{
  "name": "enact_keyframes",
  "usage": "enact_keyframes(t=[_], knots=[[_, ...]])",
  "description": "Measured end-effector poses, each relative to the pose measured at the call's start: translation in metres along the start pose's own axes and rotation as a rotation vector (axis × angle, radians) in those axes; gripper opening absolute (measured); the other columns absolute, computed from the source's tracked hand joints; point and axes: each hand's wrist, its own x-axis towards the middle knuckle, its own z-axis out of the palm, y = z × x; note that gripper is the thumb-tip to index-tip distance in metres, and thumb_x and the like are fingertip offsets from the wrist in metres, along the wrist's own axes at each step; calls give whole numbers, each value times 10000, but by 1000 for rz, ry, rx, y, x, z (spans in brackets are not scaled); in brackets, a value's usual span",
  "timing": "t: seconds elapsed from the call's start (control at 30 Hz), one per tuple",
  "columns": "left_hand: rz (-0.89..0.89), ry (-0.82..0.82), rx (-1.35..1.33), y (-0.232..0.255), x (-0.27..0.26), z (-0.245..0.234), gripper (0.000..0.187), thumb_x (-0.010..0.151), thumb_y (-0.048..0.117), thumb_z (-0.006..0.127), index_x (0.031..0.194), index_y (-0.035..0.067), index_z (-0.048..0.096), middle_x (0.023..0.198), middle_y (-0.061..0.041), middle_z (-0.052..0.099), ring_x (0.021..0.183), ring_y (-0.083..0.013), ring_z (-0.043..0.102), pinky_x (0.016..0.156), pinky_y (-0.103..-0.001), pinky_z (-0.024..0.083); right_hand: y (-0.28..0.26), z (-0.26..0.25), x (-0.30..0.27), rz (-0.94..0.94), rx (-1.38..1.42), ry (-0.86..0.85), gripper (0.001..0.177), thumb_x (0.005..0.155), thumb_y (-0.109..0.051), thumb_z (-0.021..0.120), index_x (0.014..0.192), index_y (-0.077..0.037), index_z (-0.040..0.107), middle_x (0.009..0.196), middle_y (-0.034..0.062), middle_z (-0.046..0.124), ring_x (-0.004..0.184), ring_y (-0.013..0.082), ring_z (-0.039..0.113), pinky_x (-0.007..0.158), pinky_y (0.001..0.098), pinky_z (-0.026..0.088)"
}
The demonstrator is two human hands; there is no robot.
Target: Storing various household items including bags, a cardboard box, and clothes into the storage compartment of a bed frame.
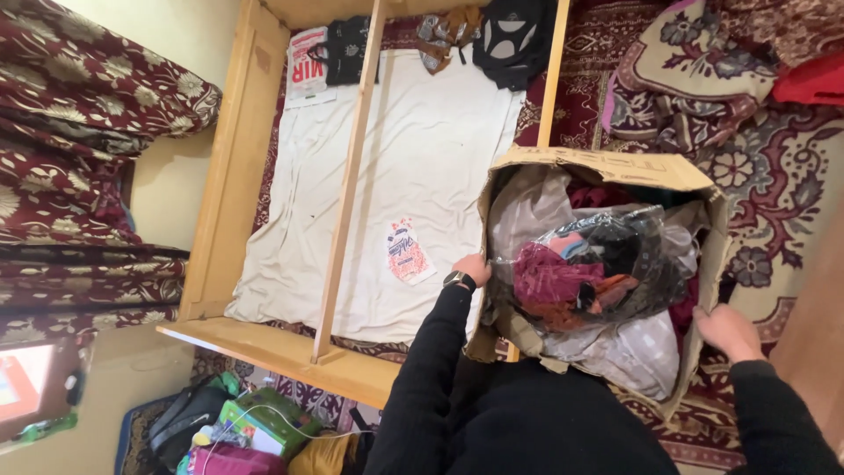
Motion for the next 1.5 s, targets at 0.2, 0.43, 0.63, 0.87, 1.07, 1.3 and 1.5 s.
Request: enact_keyframes(t=[0.2,0.43,0.63,0.87,1.07,1.3,1.5], knots=[[29,-35,38,14,30,-20,529,957,413,480,1240,1,653,1242,-255,675,1135,-442,653,965,-522,523,-5,16,2,72,91,-26,679,1083,-457,410,1130,138,734,1120,318,753,953,490,715,786,501,542],[155,-68,6,32,54,-66,472,957,368,468,1240,38,651,1242,-247,681,1134,-434,658,993,-509,516,-16,18,14,128,110,57,744,1091,-474,362,1180,161,740,1199,349,741,1033,507,716,831,520,560],[300,-32,96,-7,170,-58,534,990,469,508,1138,-19,668,1125,-250,712,1029,-429,697,873,-520,557,-56,27,35,211,143,112,726,1083,-470,389,1222,145,749,1234,337,743,1089,489,721,897,515,565],[418,-54,103,-72,220,-145,576,968,466,439,1177,-17,673,1159,-289,690,1054,-483,665,916,-555,531,-182,0,20,275,118,237,673,1032,-440,444,1260,120,739,1289,347,726,1162,531,689,967,554,531],[425,68,42,-134,250,-253,534,967,398,415,1139,-14,708,1102,-284,712,1013,-472,692,873,-556,554,-306,-73,38,222,14,267,702,1079,-486,419,1179,114,771,1198,316,770,1045,492,743,866,524,577],[256,183,-9,-212,266,-382,473,942,337,451,1152,-16,685,1163,-273,699,1083,-456,673,939,-530,533,-439,-108,105,-39,17,384,710,1017,-530,459,1093,110,757,1144,343,742,1115,515,681,949,528,518],[149,225,21,-265,312,-438,481,931,347,441,1122,-7,706,1127,-263,711,1045,-453,688,901,-540,543,-525,-111,164,-124,-33,280,639,1004,-535,430,1136,24,711,1142,283,737,1055,481,695,861,517,539]])
